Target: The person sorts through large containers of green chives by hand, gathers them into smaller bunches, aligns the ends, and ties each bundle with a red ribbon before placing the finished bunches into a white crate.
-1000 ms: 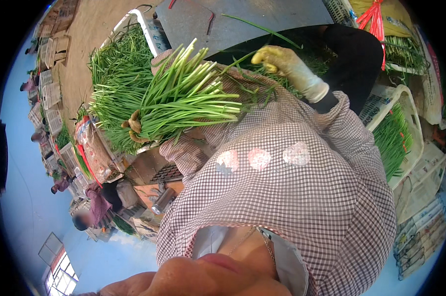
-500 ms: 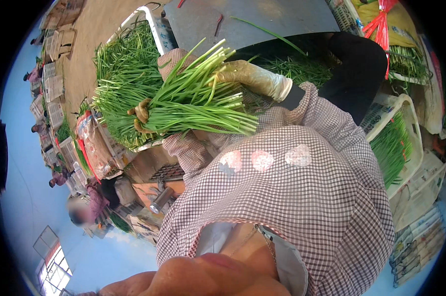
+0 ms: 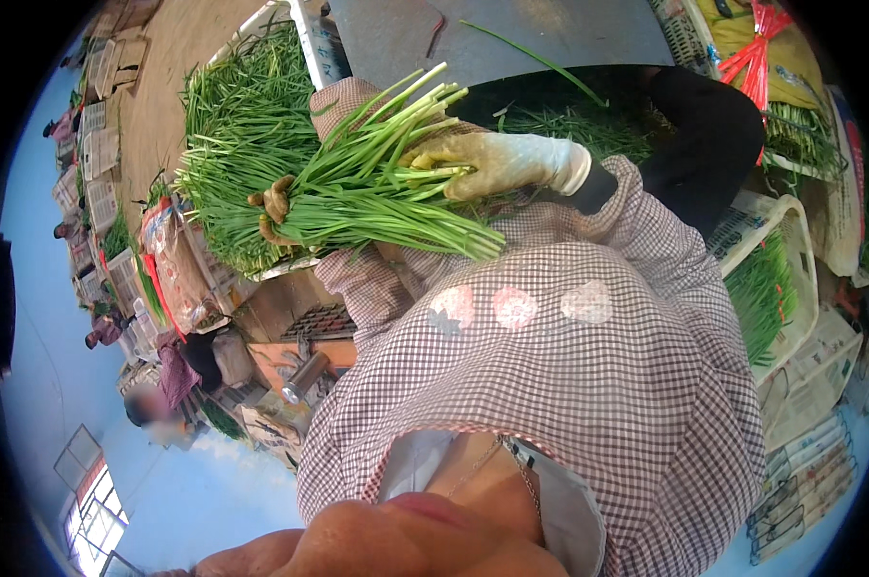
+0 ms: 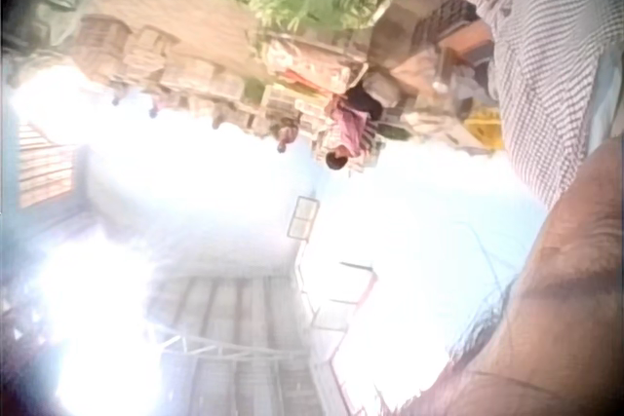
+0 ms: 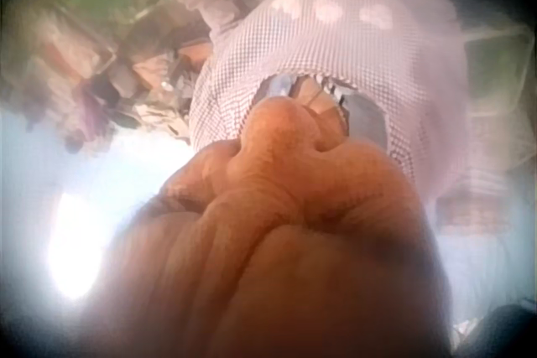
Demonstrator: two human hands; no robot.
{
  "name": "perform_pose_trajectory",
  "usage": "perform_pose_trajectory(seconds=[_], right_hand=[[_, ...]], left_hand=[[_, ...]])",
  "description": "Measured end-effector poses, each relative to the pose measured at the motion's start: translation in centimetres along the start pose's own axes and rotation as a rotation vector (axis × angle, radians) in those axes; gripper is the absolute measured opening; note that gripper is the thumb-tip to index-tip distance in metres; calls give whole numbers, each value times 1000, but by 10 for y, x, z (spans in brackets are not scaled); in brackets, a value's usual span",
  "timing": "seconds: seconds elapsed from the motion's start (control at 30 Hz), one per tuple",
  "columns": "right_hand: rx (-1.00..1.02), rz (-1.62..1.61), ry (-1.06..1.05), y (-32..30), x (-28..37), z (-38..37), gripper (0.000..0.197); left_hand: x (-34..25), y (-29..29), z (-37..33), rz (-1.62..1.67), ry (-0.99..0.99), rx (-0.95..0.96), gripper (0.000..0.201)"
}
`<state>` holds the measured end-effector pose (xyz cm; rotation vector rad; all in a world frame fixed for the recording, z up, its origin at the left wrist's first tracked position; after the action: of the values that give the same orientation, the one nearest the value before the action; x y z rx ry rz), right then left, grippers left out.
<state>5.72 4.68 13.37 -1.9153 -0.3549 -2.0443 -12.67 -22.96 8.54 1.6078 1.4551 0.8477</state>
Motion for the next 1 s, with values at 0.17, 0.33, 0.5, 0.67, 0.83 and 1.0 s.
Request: perform_pose_trajectory(seconds=[0.17,0.33,0.5,0.67,0.83,1.0], right_hand=[[-249,-34,-17,4,3,-10,33],[-393,-138,-70,-23,-11,32,29],[-358,57,483,-77,-58,104,31],[-306,-52,194,-31,-44,68,44],[-489,52,67,2,-45,30,30],[-613,20,286,-51,-79,73,30]], left_hand=[[0,1,3,20,-3,-44,43],[-20,-6,7,-45,25,-99,39],[-50,-22,15,-39,13,-109,38],[-32,-24,11,-61,67,-114,39],[-20,-6,-4,-139,35,-63,39],[-36,-7,5,-64,123,-97,40]])
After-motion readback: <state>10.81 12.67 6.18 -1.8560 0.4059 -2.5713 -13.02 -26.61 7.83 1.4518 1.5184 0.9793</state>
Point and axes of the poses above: each hand's wrist, its own z-axis away from the middle knuckle, its own y-axis out of the palm, x = y × z, the point moved 4 cm from there along -z, towards the middle knuckle, and after that the axes turned 1 degree about x, right-handed, at the moved point
